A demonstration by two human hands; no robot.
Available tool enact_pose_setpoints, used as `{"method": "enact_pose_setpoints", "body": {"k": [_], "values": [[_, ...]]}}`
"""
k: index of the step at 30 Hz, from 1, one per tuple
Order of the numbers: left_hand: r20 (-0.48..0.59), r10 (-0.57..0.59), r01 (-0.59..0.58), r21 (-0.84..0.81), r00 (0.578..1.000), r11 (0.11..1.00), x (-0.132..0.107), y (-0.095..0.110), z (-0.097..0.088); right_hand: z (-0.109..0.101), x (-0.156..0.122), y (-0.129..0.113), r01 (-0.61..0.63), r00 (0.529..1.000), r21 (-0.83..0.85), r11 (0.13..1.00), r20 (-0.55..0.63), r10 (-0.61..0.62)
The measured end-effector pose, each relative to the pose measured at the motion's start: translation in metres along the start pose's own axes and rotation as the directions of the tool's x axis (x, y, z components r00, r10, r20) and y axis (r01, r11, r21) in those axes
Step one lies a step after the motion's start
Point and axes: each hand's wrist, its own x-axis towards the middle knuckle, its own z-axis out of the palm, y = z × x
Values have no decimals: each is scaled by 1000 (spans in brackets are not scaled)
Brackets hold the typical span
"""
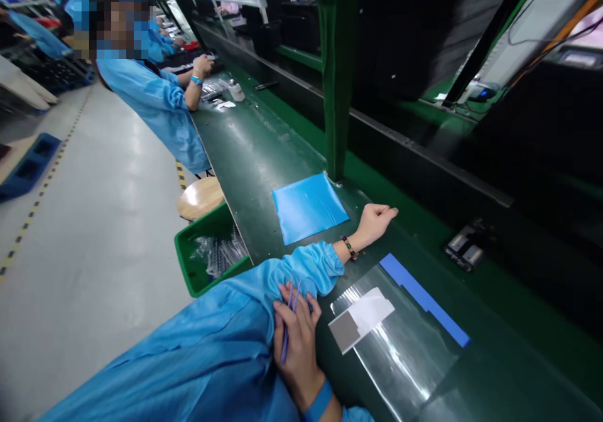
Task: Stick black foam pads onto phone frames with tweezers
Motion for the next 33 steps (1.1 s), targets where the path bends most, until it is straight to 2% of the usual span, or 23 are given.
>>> {"method": "enact_pose_setpoints", "body": {"k": [3, 5, 6, 8, 10, 13, 14, 16, 18, 21, 29, 33], "values": [[21, 94, -95, 55, 995, 994, -14, 17, -17, 0, -1, -1, 12, 1000, -18, 1000, -16, -12], [27, 173, -175, 146, 985, 974, -25, 33, -42, 0, -3, -1, 37, 999, -29, 999, -37, -38], [28, 212, -213, 212, 977, 954, -31, 41, -60, 0, -4, -1, 49, 997, -30, 998, -50, -51], [34, 276, -269, 366, 961, 891, -43, 57, -108, 3, -8, 1, 72, 994, -30, 997, -79, -74], [-20, 358, -290, 542, 933, 788, -55, 68, -166, 7, -11, 4, 54, 995, -41, 998, -80, -57], [-180, 415, -125, 783, 892, 609, -74, 70, -248, 16, -12, 10, -45, 999, -118, 992, -14, 43], [-201, 410, -54, 844, 890, 533, -81, 67, -268, 19, -12, 12, -67, 997, -154, 986, 19, 70], [-146, 346, 2, 923, 927, 385, -95, 57, -293, 25, -11, 16, -62, 993, -223, 973, 84, 82], [-25, 239, -41, 963, 971, 268, -104, 47, -299, 29, -10, 19, -23, 988, -278, 960, 139, 64], [59, 161, -90, 978, 985, 190, -108, 34, -294, 34, -11, 21, 14, 985, -340, 940, 168, 47], [-5, 254, -47, 979, 967, 196, -93, 17, -297, 39, -10, 26, 3, 962, -454, 891, 246, 122], [-130, 255, 79, 977, 958, 200, -88, 12, -295, 40, -8, 26, 9, 955, -442, 897, 270, 124]]}}
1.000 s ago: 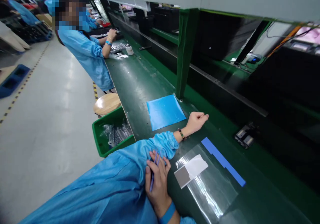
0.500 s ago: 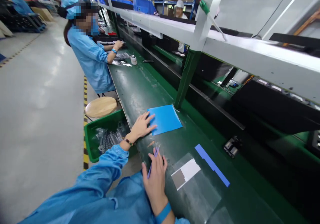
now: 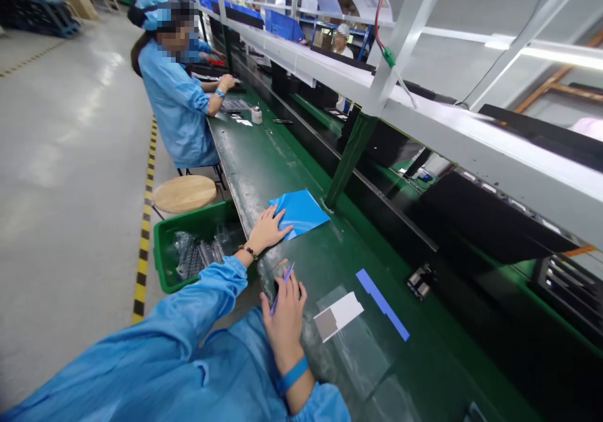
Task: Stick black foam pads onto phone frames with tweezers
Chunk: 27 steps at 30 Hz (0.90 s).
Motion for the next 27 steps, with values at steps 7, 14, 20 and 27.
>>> {"method": "enact_pose_setpoints", "body": {"k": [7, 14, 20, 27], "values": [[-36, -166, 168, 45, 985, 985, 5, 1, 4, -2, 3, -6, -15, 999, 98, 995, 33, 12], [2, -115, 115, 52, 993, 992, 6, -1, 2, -3, 2, -2, -23, 1000, 192, 981, 1, 23], [-28, -158, 160, 57, 987, 985, 6, 1, 1, -3, 3, -2, -22, 999, 249, 968, -19, 27], [-41, -196, 199, 73, 980, 977, 0, 8, -6, 2, 2, 0, -17, 999, 247, 969, -38, 27]]}}
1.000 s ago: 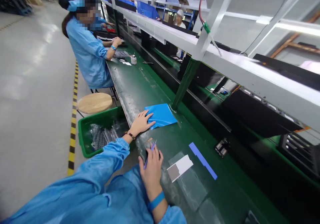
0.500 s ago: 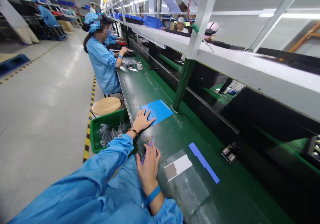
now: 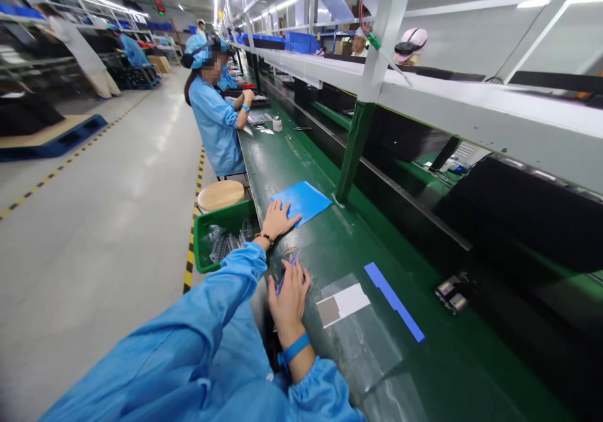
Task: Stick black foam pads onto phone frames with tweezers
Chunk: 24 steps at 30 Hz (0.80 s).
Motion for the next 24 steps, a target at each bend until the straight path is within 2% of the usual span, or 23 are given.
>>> {"method": "enact_pose_setpoints", "body": {"k": [4, 6, 10, 12, 16, 18, 21, 22, 24], "values": [[67, 132, -130, -32, 989, 991, -1, 0, -5, -2, 0, -2, -3, 1000, 3, 1000, -11, 3], [44, 86, -85, -23, 995, 996, -2, 1, -5, -3, 0, -3, -3, 1000, -2, 1000, -11, 3], [-47, -89, 89, 10, 995, 996, -3, 2, -3, -5, 0, -5, -7, 1000, -6, 1000, -13, 7], [-33, -69, 70, 9, 997, 998, -3, 1, -4, -5, 0, -7, -10, 1000, -7, 1000, -4, 10], [68, 114, -113, -19, 991, 993, -3, 0, -11, -5, 3, -9, -28, 999, -13, 1000, 14, 28], [49, 88, -88, -5, 995, 996, -4, 1, -12, -4, 4, -9, -41, 999, -9, 999, 2, 41], [-24, -34, 34, 26, 999, 999, -5, 3, -12, -3, 4, -10, -42, 999, 0, 999, -6, 42], [-32, -46, 47, 27, 998, 999, -4, 4, -11, -3, 4, -10, -42, 999, 4, 999, -2, 42], [0, 11, -11, 11, 1000, 1000, -4, 3, -12, -5, 4, -10, -44, 999, 12, 999, 14, 44]]}}
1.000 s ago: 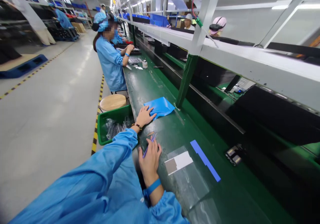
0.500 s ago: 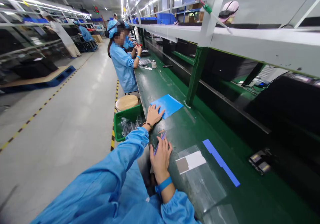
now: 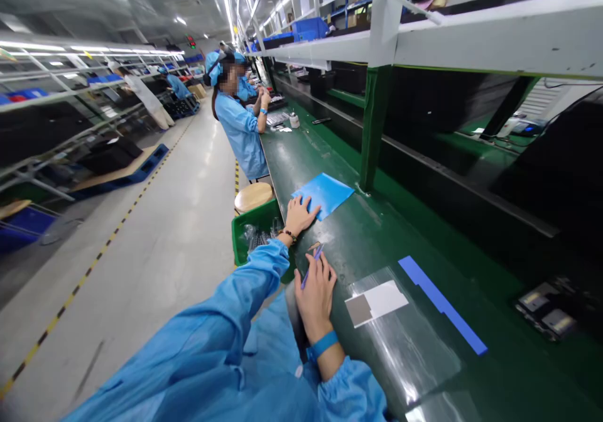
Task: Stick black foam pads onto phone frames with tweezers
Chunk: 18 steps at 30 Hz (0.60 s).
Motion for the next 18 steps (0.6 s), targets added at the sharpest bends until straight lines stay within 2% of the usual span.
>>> {"method": "enact_pose_setpoints", "body": {"k": [3, 5, 7, 9, 13, 15, 18], "values": [[93, 179, -174, -59, 979, 983, 1, -2, -2, -3, 0, -1, -6, 1000, 5, 1000, 17, 6], [110, 225, -217, -77, 968, 973, 2, -4, -1, -5, 0, -1, -11, 1000, 10, 1000, 23, 11], [75, 164, -160, -55, 984, 986, 2, -4, 2, -5, 0, -2, -16, 999, 15, 1000, 28, 16], [15, 51, -51, -17, 999, 999, 2, -3, 6, -5, -1, -2, -19, 999, 15, 1000, 30, 18], [-80, -109, 112, 35, 991, 993, 0, -2, 11, -5, -1, -3, -15, 999, -1, 1000, 38, 15], [-101, -104, 107, 32, 989, 994, -1, -1, 11, -6, -1, -3, -12, 999, -9, 1000, 40, 12], [-62, 36, -36, -6, 997, 999, -2, 0, 6, -7, 0, -2, -16, 999, -10, 1000, 35, 16]]}}
